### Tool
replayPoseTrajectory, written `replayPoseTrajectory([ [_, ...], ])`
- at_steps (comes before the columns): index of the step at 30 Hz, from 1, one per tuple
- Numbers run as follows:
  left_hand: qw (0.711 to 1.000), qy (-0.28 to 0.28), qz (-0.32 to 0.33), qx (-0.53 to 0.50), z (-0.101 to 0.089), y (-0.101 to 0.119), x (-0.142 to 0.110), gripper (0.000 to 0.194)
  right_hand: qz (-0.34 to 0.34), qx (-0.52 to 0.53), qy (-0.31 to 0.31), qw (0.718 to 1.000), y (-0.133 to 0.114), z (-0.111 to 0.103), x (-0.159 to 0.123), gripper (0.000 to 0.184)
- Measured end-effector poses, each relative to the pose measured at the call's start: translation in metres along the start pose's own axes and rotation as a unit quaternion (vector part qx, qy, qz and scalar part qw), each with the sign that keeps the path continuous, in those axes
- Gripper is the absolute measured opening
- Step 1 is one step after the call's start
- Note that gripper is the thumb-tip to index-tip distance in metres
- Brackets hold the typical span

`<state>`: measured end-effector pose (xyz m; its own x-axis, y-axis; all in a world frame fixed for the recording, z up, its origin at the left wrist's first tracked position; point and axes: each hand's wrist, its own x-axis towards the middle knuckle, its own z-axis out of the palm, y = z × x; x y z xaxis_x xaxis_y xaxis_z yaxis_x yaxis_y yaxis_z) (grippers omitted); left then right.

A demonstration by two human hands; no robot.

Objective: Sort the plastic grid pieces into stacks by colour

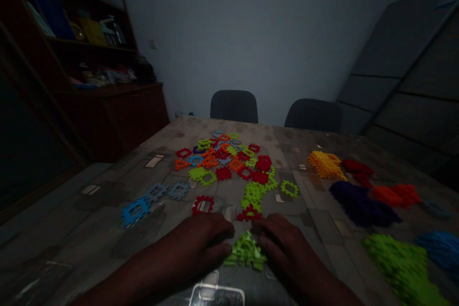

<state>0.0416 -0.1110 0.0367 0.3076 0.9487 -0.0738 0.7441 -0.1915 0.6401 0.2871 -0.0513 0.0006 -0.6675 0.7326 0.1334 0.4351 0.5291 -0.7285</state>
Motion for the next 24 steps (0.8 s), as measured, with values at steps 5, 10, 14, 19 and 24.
replayPoseTrajectory([
  [5,0.999,-0.033,-0.019,0.001,0.005,0.001,0.002,0.030,0.040,-0.044,-0.020,0.998,-0.003,0.005,-0.002,0.024],
  [10,0.999,-0.040,-0.026,0.023,0.010,-0.001,0.003,0.022,0.054,-0.072,-0.014,0.996,-0.005,0.011,-0.001,0.004],
  [14,0.999,-0.026,-0.018,0.019,0.015,-0.007,0.004,0.019,0.051,-0.057,-0.001,0.997,-0.005,0.011,0.000,0.007],
  [19,0.999,-0.026,-0.020,0.026,0.016,-0.008,0.005,0.021,0.064,-0.042,0.014,0.997,-0.004,0.010,0.003,0.012],
  [24,0.999,-0.032,-0.019,0.015,0.009,-0.002,0.003,0.019,0.083,0.036,0.028,0.996,-0.002,0.002,0.003,0.013],
])
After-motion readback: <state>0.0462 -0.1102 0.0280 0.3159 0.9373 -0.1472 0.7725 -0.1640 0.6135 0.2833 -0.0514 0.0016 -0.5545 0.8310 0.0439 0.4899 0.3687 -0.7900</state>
